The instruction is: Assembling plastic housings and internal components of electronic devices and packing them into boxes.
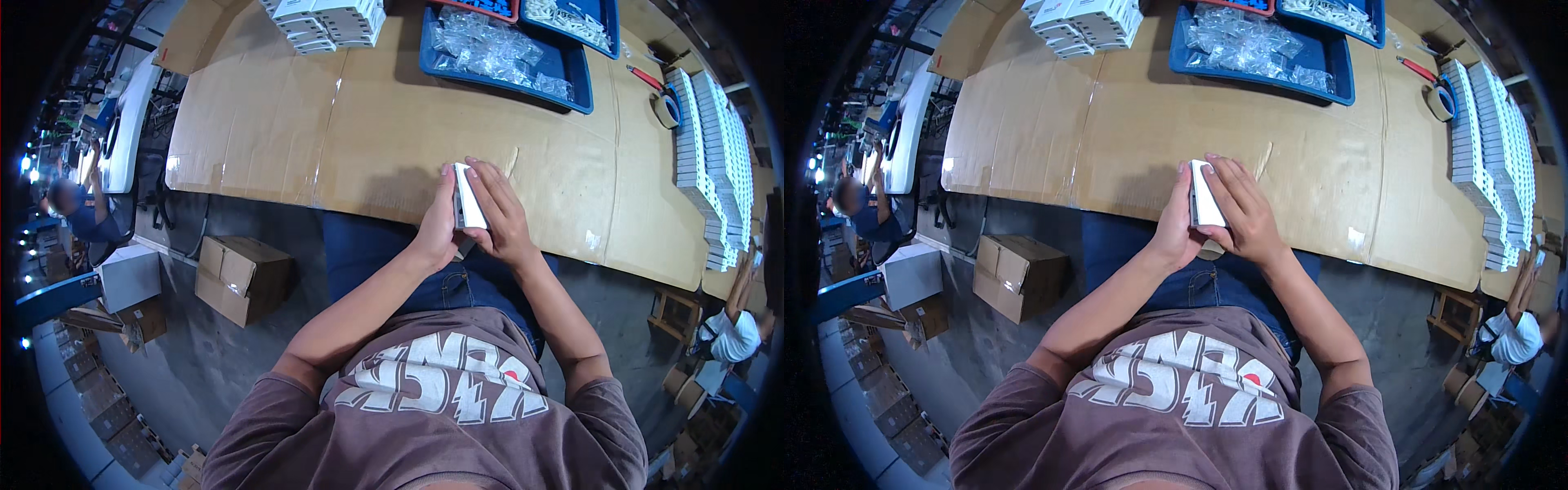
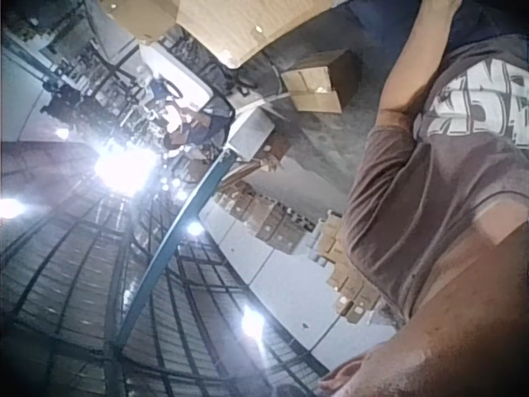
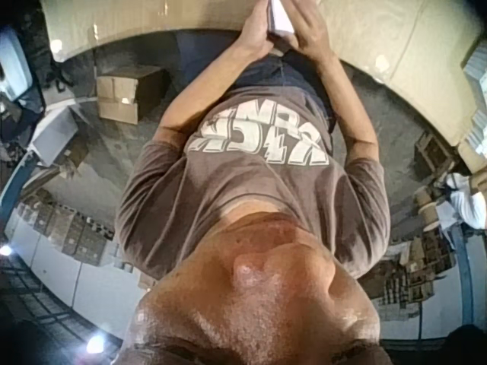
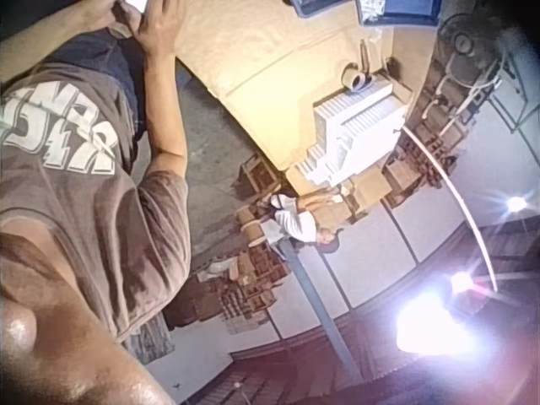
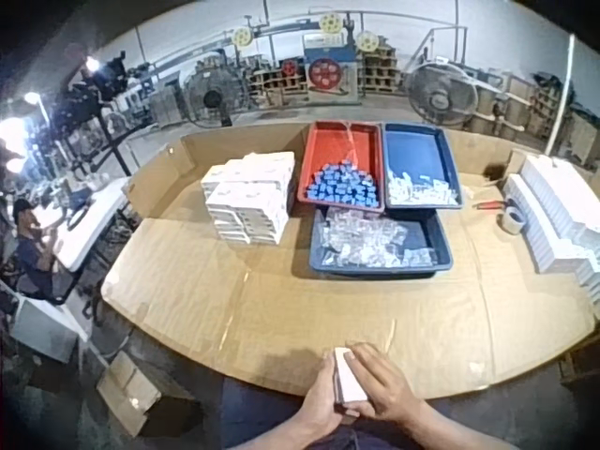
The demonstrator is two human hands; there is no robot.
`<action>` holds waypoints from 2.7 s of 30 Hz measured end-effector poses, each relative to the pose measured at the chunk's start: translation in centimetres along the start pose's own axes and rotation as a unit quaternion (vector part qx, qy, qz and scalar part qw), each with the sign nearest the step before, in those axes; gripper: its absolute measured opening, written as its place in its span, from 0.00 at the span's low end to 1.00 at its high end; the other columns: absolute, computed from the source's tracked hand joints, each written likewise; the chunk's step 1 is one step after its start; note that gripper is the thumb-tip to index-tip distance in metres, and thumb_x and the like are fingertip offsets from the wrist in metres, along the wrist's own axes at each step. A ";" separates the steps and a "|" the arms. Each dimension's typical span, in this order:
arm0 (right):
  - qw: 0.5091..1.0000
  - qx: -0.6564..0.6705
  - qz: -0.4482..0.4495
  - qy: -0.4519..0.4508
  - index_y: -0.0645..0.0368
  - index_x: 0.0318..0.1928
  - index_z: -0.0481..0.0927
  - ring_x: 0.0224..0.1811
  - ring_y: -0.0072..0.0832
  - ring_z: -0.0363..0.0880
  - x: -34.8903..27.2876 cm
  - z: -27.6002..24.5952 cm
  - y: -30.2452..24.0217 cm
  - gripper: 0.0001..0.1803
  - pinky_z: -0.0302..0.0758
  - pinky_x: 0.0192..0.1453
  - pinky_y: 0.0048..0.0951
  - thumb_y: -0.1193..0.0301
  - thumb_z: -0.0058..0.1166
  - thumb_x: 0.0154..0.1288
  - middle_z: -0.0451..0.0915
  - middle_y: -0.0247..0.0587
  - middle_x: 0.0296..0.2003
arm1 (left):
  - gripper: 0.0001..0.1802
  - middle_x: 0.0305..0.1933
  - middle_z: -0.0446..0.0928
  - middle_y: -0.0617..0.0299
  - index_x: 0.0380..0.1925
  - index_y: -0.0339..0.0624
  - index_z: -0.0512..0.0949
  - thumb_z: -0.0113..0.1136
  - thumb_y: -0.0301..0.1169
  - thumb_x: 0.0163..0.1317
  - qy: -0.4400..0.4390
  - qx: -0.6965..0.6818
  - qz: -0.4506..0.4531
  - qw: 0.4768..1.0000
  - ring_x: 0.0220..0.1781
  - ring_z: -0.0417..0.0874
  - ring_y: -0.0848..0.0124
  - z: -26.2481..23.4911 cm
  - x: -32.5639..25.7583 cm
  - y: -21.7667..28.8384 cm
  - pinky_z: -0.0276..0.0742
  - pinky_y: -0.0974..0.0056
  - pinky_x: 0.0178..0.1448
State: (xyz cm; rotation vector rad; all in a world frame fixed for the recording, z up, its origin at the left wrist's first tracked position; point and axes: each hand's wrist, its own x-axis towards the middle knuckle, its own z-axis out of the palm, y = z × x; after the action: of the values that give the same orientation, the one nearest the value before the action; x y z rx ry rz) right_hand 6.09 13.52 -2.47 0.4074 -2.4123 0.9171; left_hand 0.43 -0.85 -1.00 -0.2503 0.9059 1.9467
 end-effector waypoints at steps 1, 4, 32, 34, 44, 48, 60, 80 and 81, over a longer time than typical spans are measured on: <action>1.000 0.003 0.002 0.000 0.72 0.69 0.70 0.68 0.61 0.72 0.0 0.0 0.0 0.43 0.67 0.73 0.57 0.43 0.49 0.73 0.72 0.66 0.66 | 0.32 0.55 0.79 0.65 0.64 0.53 0.72 0.35 0.63 0.79 0.018 -0.005 -0.002 1.000 0.56 0.82 0.70 0.1 -0.1 0.0 0.81 0.59 0.58; 0.998 0.047 0.014 0.032 0.73 0.68 0.71 0.68 0.62 0.73 0.0 0.3 -0.2 0.40 0.67 0.73 0.57 0.45 0.46 0.76 0.73 0.67 0.65 | 0.31 0.51 0.80 0.67 0.62 0.54 0.72 0.35 0.63 0.79 -0.035 0.004 0.007 0.999 0.52 0.83 0.72 -0.9 0.3 -0.4 0.81 0.60 0.55; 0.762 0.328 0.557 0.048 0.65 0.65 0.78 0.55 0.30 0.83 0.9 -0.8 -0.5 0.27 0.80 0.59 0.34 0.54 0.46 0.82 0.83 0.46 0.56 | 0.34 0.52 0.77 0.56 0.63 0.38 0.68 0.53 0.58 0.75 0.081 0.092 0.131 0.984 0.53 0.83 0.66 -0.9 1.2 0.7 0.82 0.55 0.59; 0.743 0.352 0.568 0.038 0.64 0.64 0.78 0.51 0.29 0.83 1.9 -1.3 -1.8 0.29 0.80 0.55 0.32 0.52 0.47 0.81 0.83 0.46 0.55 | 0.35 0.55 0.75 0.56 0.66 0.37 0.67 0.54 0.55 0.75 0.063 0.158 0.169 0.971 0.54 0.82 0.66 -0.9 1.2 0.5 0.81 0.56 0.61; 0.700 0.467 0.536 0.075 0.67 0.69 0.71 0.54 0.27 0.80 4.1 0.0 -6.2 0.32 0.76 0.58 0.27 0.52 0.51 0.80 0.82 0.46 0.52 | 0.48 0.65 0.65 0.36 0.73 0.29 0.59 0.49 0.61 0.71 0.003 0.487 0.497 0.718 0.66 0.66 0.45 -0.8 1.1 1.1 0.64 0.47 0.70; 0.737 0.447 0.497 0.100 0.68 0.73 0.64 0.55 0.27 0.80 4.0 1.3 -6.7 0.34 0.76 0.59 0.28 0.57 0.55 0.79 0.81 0.50 0.54 | 0.56 0.68 0.67 0.40 0.70 0.28 0.62 0.34 0.75 0.69 -0.004 0.521 0.557 0.647 0.65 0.70 0.46 -1.7 1.7 1.3 0.67 0.47 0.69; 0.825 0.361 0.423 0.100 0.67 0.54 0.79 0.42 0.17 0.73 4.0 1.9 -8.3 0.25 0.74 0.48 0.22 0.56 0.42 0.85 0.79 0.32 0.39 | 0.45 0.59 0.71 0.39 0.62 0.27 0.71 0.40 0.63 0.69 0.026 0.429 0.536 0.727 0.59 0.75 0.48 -1.5 0.6 1.5 0.72 0.51 0.63; 0.829 0.325 0.453 0.048 0.67 0.37 0.77 0.35 0.18 0.65 4.2 0.2 -7.8 0.29 0.67 0.40 0.27 0.53 0.38 0.86 0.73 0.29 0.30 | 0.44 0.56 0.74 0.42 0.60 0.28 0.75 0.34 0.61 0.70 0.043 0.437 0.492 0.752 0.56 0.78 0.49 -1.6 0.6 1.3 0.74 0.52 0.60; 0.823 0.334 0.458 0.037 0.68 0.37 0.78 0.35 0.18 0.66 4.1 0.3 -7.5 0.29 0.68 0.40 0.27 0.53 0.38 0.86 0.74 0.30 0.30 | 0.43 0.57 0.73 0.42 0.60 0.28 0.74 0.35 0.60 0.70 0.037 0.428 0.480 0.765 0.57 0.78 0.49 -1.8 0.7 1.1 0.74 0.52 0.61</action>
State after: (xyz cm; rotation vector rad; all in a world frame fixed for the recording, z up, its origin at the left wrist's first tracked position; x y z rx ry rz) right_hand 5.98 7.50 3.59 -0.6410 -2.0780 2.1465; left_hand -1.22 -1.96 -2.06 0.8468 2.1547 2.0982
